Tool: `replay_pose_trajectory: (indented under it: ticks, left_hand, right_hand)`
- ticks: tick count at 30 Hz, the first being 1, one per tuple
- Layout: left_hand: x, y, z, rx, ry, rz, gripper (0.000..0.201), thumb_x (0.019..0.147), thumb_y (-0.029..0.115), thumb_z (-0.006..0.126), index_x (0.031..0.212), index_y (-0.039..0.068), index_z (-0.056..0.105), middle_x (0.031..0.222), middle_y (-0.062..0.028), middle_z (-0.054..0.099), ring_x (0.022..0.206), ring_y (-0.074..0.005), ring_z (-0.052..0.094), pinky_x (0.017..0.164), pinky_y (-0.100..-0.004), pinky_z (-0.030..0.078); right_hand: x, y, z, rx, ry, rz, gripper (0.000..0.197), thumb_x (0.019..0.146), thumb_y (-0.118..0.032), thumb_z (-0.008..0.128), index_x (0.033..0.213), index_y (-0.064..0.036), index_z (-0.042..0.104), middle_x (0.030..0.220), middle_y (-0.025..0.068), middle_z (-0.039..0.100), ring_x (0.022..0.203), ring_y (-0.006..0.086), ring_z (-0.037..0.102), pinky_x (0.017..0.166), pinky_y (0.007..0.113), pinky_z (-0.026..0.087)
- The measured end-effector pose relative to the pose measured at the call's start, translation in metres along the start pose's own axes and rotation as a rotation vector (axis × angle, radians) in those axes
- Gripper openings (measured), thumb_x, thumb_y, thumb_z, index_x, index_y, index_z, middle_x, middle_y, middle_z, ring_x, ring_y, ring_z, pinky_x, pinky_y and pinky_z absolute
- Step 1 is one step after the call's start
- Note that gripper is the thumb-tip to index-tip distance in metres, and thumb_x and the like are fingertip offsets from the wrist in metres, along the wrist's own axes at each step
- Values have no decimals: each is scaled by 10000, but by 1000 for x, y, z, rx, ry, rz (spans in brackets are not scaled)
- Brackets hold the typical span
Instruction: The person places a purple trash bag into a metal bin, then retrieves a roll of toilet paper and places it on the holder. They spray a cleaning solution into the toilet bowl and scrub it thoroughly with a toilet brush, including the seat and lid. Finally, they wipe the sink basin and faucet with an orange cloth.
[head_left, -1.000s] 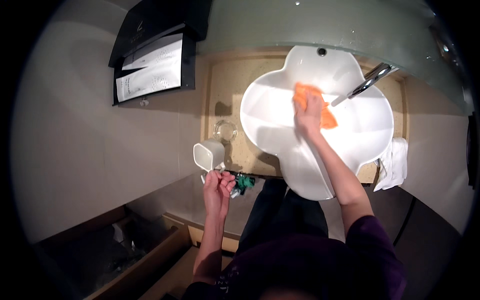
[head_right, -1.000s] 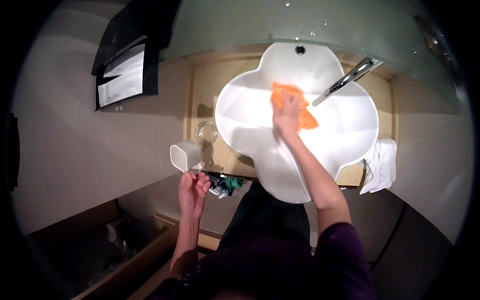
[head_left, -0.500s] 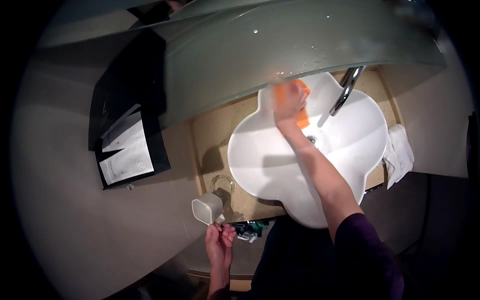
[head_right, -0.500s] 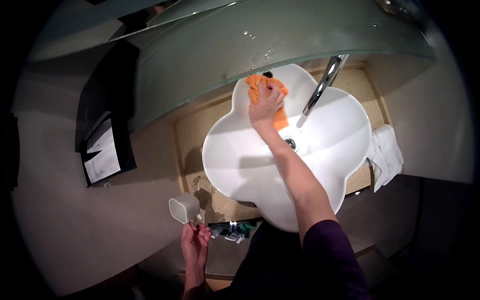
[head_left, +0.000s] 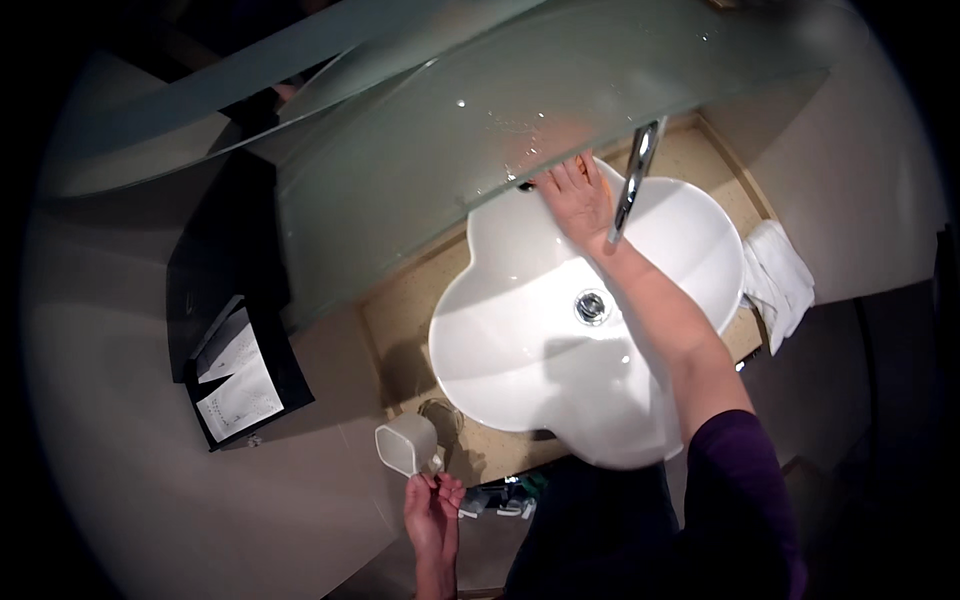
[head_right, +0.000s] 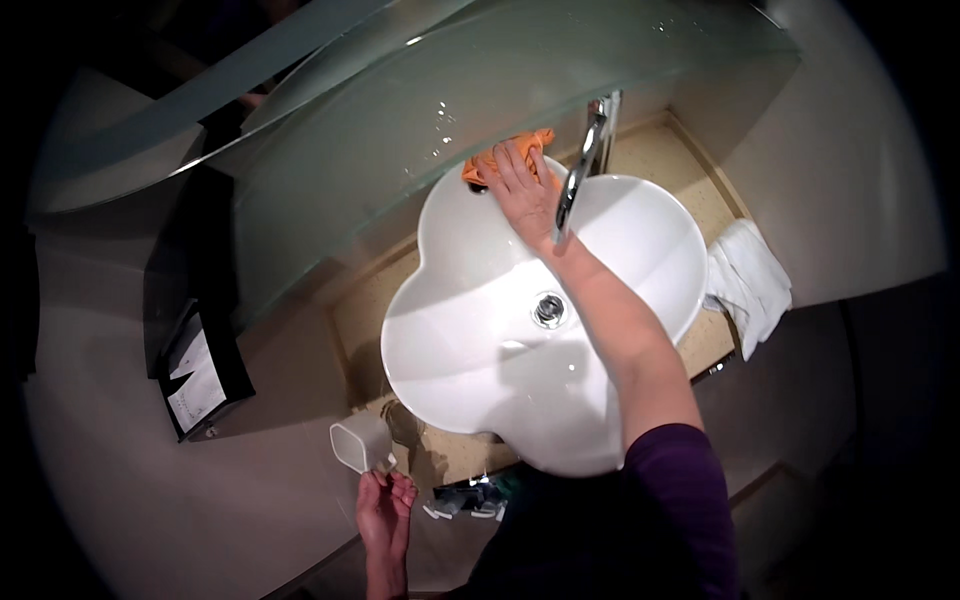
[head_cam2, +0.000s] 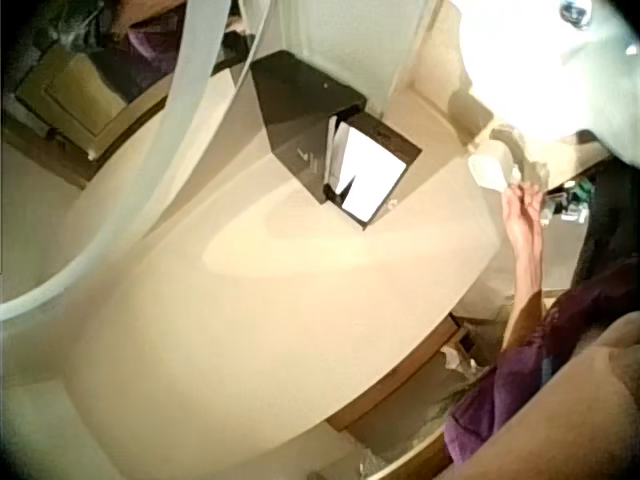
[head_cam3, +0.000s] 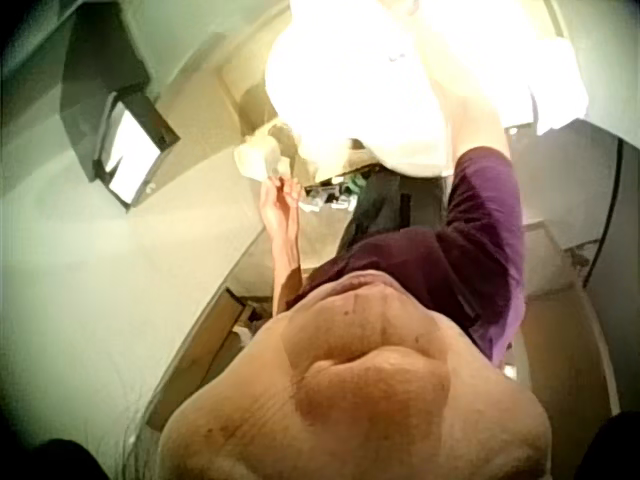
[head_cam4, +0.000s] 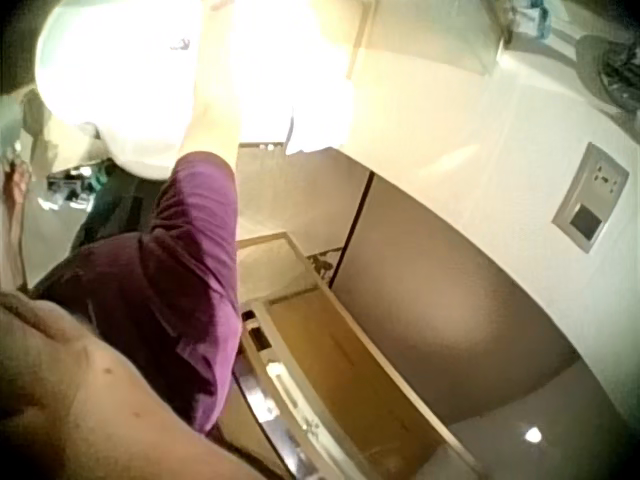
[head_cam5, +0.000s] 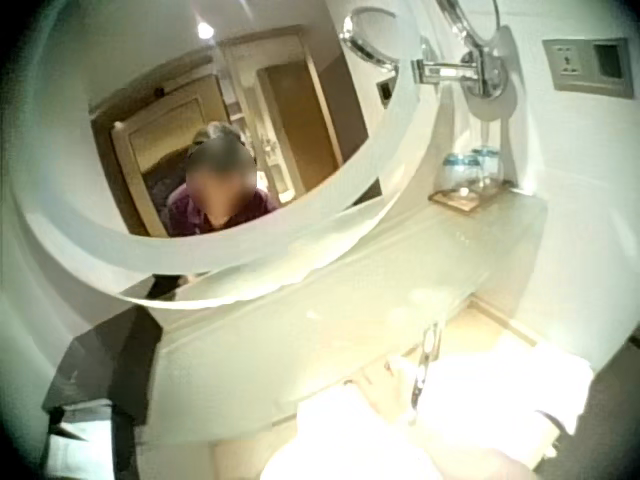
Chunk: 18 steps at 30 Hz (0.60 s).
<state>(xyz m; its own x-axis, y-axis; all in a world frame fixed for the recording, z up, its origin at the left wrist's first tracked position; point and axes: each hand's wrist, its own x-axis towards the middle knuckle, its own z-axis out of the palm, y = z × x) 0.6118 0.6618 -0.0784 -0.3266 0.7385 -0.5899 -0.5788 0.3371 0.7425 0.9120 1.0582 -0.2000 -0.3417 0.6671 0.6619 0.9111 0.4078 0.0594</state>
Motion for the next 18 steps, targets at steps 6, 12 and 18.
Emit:
replay_pose_trajectory:
  ticks: [6, 12, 18]
  left_hand:
    - [-6, 1, 0, -80, -65, -21, 217, 1033, 279, 499, 938, 84, 485, 955, -123, 616, 854, -247, 619, 808, -383, 509]
    - [-25, -1, -9, -108, -42, 101, 179, 1030, 258, 505, 944, 108, 461, 982, -65, 564, 913, -193, 560, 860, -361, 468]
    - [-35, 0, 7, -151, 19, 89, 223, 1042, 285, 483, 930, 95, 449, 940, -66, 550, 900, -199, 562, 850, -361, 477]
  right_hand:
    - [-65, 36, -101, -221, -372, -121, 424, 903, -168, 517, 1314, -66, 539, 1468, 180, 450, 1455, 289, 313, 1157, 562, 232]
    - [-117, 24, -173, -208, -1152, 141, 262, 839, -202, 598, 1086, -160, 672, 1184, 98, 548, 1270, 266, 433, 946, 535, 390]
    - [-112, -23, -146, 487, -854, -119, 310, 776, -126, 655, 1078, -184, 692, 1042, 130, 581, 1130, 314, 504, 996, 494, 381]
